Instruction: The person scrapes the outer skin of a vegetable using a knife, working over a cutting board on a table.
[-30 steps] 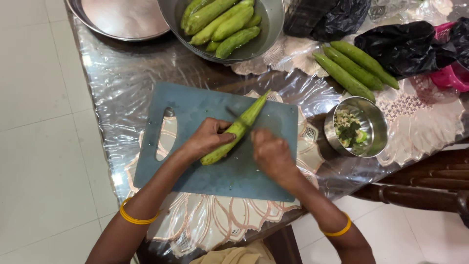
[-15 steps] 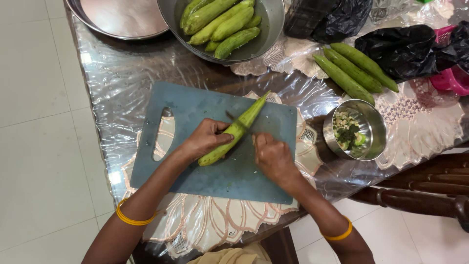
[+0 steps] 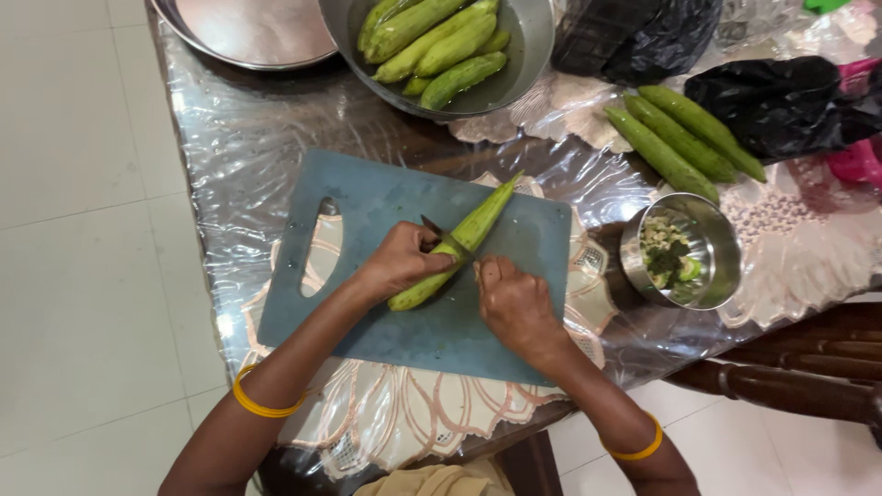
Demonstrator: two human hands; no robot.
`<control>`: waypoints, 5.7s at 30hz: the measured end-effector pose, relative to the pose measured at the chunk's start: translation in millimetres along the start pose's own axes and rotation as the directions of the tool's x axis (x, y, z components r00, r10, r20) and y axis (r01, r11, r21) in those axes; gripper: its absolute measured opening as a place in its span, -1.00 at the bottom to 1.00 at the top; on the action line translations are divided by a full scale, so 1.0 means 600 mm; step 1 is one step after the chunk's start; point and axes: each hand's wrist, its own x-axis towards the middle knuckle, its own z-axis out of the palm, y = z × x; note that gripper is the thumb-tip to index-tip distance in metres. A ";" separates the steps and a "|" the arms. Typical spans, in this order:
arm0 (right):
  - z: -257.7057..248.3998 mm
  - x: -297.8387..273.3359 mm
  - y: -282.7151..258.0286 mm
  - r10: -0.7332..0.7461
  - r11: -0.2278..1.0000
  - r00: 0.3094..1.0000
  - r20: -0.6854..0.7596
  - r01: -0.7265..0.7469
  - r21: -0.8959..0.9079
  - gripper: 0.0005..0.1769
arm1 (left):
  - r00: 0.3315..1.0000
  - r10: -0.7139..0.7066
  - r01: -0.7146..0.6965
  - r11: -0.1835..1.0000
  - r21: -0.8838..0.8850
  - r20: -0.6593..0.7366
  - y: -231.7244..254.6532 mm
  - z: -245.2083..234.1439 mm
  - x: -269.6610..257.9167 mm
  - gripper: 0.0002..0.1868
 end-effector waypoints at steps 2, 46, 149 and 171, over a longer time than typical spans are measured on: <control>0.009 0.003 0.016 0.014 0.992 0.997 0.081 -0.004 -0.122 -0.79 | 1.000 -0.012 0.014 0.997 -0.082 0.022 0.000 0.003 -0.003 -0.65; 0.048 -0.004 0.041 -0.042 0.987 0.997 -0.057 0.033 -0.155 -0.81 | 0.925 0.363 -0.027 0.355 0.935 -0.111 0.056 0.056 -0.056 -0.33; 0.029 -0.008 -0.008 -0.025 0.997 1.000 0.010 0.026 -0.078 -0.80 | 0.949 0.294 -0.074 0.560 0.825 -0.115 0.082 0.011 -0.090 -0.58; 0.000 0.032 0.066 0.075 0.980 0.987 0.139 -0.048 -0.191 -0.95 | 0.840 0.541 0.054 -0.151 0.987 0.037 0.049 0.076 -0.094 -0.59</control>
